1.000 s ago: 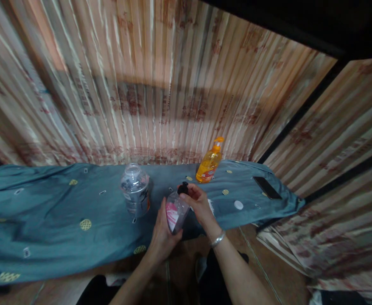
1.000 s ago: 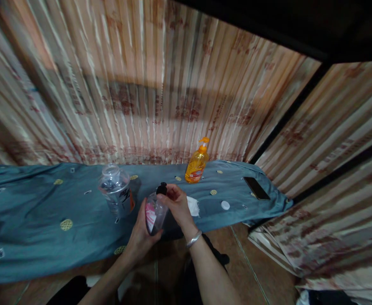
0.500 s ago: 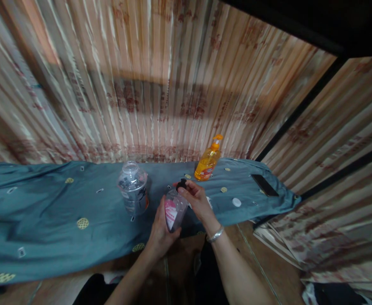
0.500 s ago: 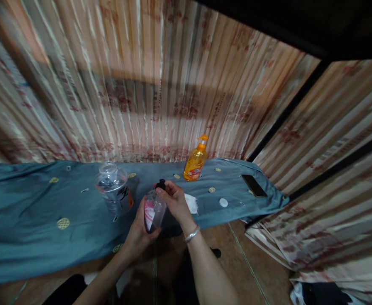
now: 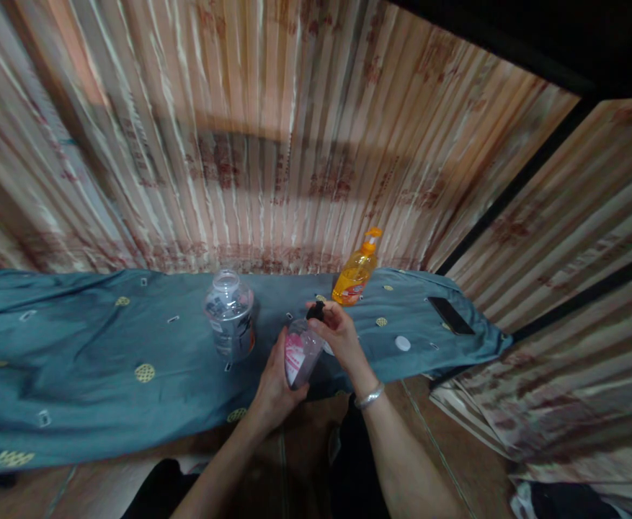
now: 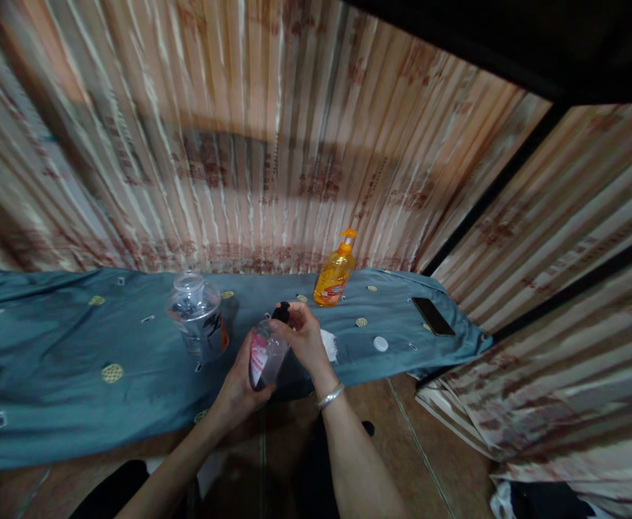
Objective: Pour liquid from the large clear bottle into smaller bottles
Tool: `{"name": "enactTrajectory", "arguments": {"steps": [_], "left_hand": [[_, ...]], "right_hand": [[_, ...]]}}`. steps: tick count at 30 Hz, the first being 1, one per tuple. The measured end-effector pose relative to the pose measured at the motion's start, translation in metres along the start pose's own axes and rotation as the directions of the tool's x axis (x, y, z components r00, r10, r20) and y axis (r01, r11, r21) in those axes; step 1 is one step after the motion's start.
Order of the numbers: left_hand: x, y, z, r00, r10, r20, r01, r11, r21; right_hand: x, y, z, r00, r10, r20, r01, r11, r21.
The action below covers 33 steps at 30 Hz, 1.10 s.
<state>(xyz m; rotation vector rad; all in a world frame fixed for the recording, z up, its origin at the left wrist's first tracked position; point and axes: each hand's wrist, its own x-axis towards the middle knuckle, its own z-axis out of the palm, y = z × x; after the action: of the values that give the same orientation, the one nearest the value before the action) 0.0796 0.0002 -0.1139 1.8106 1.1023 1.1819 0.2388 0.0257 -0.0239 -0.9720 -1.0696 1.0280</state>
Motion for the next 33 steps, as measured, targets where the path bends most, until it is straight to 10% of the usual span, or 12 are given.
{"name": "enactTrajectory", "arguments": {"steps": [33], "left_hand": [[-0.0008, 0.0003, 0.0022, 1.000, -0.020, -0.016, 0.020, 1.000, -0.010]], "right_hand": [[-0.0012, 0.0063, 0.0067, 0.999, 0.007, -0.047, -0.005, 0.999, 0.036]]}}
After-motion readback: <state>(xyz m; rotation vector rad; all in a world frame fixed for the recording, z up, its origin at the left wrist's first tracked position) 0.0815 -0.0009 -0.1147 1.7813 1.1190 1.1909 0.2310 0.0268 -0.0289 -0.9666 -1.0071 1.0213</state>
